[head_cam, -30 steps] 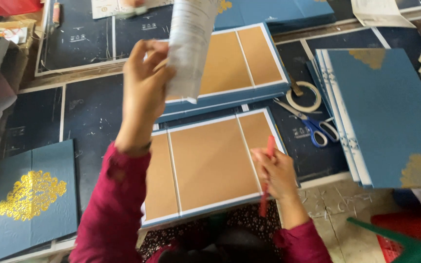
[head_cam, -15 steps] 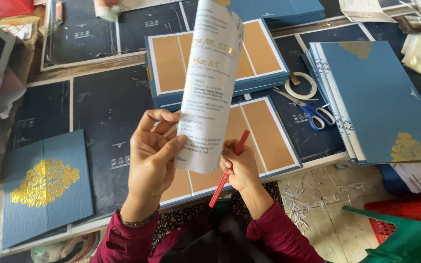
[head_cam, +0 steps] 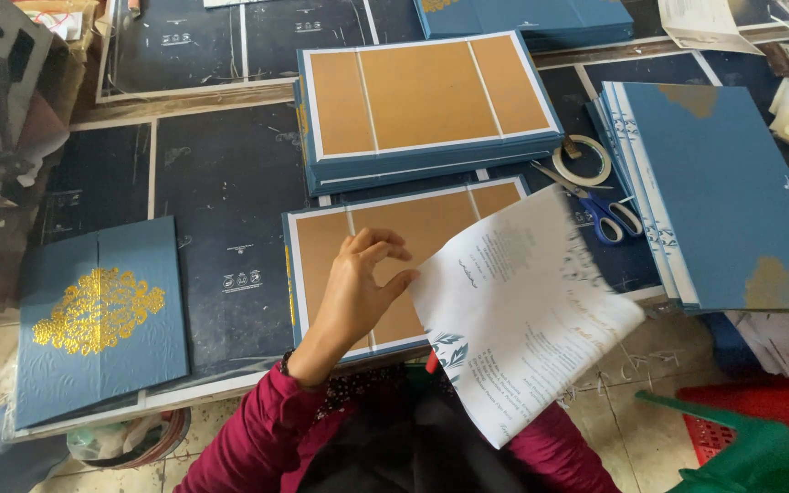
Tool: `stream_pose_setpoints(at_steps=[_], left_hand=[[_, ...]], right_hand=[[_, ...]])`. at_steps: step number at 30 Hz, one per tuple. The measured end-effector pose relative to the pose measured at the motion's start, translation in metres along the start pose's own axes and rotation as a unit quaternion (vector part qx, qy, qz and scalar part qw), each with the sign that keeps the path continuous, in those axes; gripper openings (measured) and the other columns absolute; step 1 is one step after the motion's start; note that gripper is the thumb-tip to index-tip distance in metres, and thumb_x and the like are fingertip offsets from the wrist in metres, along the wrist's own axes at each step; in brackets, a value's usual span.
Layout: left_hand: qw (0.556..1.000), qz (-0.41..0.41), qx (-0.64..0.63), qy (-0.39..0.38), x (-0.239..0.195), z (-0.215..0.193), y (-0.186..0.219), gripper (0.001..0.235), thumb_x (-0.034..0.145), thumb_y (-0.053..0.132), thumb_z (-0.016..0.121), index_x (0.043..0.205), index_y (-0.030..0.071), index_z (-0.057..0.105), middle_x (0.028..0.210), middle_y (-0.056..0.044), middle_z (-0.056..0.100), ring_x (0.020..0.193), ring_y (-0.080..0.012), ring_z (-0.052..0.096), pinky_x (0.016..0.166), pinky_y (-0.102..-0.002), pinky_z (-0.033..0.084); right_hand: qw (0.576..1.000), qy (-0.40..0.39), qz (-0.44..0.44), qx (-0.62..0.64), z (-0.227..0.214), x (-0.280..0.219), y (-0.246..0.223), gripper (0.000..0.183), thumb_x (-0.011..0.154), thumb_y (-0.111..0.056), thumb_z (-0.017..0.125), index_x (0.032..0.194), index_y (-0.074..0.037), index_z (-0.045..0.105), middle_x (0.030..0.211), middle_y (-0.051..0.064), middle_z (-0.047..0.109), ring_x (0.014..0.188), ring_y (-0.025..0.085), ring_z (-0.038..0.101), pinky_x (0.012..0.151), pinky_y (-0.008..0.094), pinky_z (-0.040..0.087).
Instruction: Manually assembling invitations by applying adhesive to printed inserts and mounting them into decorative folders.
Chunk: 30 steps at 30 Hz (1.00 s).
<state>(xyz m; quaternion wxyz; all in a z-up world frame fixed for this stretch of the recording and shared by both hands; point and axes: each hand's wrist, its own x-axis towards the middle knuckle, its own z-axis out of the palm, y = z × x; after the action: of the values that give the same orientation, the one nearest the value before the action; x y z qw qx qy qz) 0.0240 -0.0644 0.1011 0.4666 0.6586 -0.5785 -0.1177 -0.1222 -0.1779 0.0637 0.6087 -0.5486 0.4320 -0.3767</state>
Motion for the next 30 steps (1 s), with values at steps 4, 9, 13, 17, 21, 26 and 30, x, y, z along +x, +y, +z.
stream_pose_setpoints(at_steps=[4,9,13,17,21,26,30], left_hand=[[0.994,-0.091,-0.051,-0.020,-0.003,0.007,-0.009,0.013,0.076,0.011,0.087,0.088,0.011,0.080,0.107,-0.007,0.073,0.103,-0.0309,0.070,0.088,-0.039,0.061],[0.979,-0.131,-0.127,-0.086,0.000,0.007,-0.027,0.013,0.079,0.014,0.085,0.091,0.010,0.081,0.112,-0.009,0.074,0.106,-0.0305,0.073,0.091,-0.042,0.059],[0.971,-0.134,-0.149,-0.127,-0.008,-0.008,-0.033,0.009,0.080,0.015,0.081,0.085,0.008,0.078,0.110,-0.011,0.076,0.105,-0.0311,0.073,0.092,-0.043,0.057],[0.986,-0.121,-0.062,-0.094,-0.029,-0.058,-0.057,0.006,0.080,0.010,0.076,0.082,0.004,0.074,0.107,-0.015,0.076,0.103,-0.0381,0.071,0.089,-0.043,0.057],[0.982,-0.183,0.034,-0.022,-0.081,-0.088,-0.089,0.007,0.091,0.013,0.071,0.083,0.013,0.070,0.108,0.000,0.074,0.089,-0.0194,0.065,0.081,-0.035,0.049],[0.976,-0.208,0.026,0.053,-0.136,-0.067,-0.089,0.008,0.091,0.015,0.075,0.086,0.011,0.070,0.108,-0.003,0.074,0.099,-0.0242,0.068,0.091,-0.042,0.048],[0.972,-0.203,0.051,0.106,-0.153,-0.050,-0.092,0.006,0.090,0.013,0.074,0.088,0.012,0.068,0.111,0.001,0.069,0.099,-0.0262,0.058,0.094,-0.043,0.042]], right_hand=[[0.994,0.024,-0.019,-0.106,-0.019,0.003,-0.025,0.008,0.091,-0.006,0.075,0.098,-0.009,0.072,0.069,0.006,0.058,0.057,0.015,0.051,0.057,0.027,0.037],[0.970,0.040,-0.049,-0.234,-0.057,0.011,-0.051,0.009,0.093,-0.011,0.077,0.101,-0.010,0.074,0.077,0.007,0.062,0.066,0.018,0.055,0.066,0.030,0.040],[0.940,0.044,-0.071,-0.331,-0.110,0.018,-0.047,0.011,0.095,-0.016,0.080,0.105,-0.011,0.076,0.083,0.008,0.066,0.072,0.020,0.058,0.073,0.033,0.041],[0.903,0.019,-0.093,-0.420,-0.178,0.031,-0.002,0.014,0.097,-0.020,0.082,0.108,-0.012,0.078,0.089,0.009,0.070,0.079,0.023,0.061,0.080,0.036,0.043],[0.919,-0.009,-0.122,-0.374,-0.273,0.064,0.066,0.016,0.105,-0.020,0.080,0.114,-0.012,0.069,0.104,0.007,0.065,0.092,0.019,0.059,0.087,0.032,0.044],[0.968,-0.001,-0.093,-0.232,-0.322,0.064,0.105,0.015,0.118,-0.009,0.064,0.119,-0.009,0.048,0.089,-0.002,0.044,0.055,0.003,0.029,0.049,0.020,0.018],[0.981,0.000,-0.051,-0.189,-0.310,0.060,0.124,0.020,0.110,-0.012,0.069,0.113,-0.013,0.049,0.085,-0.002,0.044,0.058,0.003,0.035,0.053,0.019,0.023]])
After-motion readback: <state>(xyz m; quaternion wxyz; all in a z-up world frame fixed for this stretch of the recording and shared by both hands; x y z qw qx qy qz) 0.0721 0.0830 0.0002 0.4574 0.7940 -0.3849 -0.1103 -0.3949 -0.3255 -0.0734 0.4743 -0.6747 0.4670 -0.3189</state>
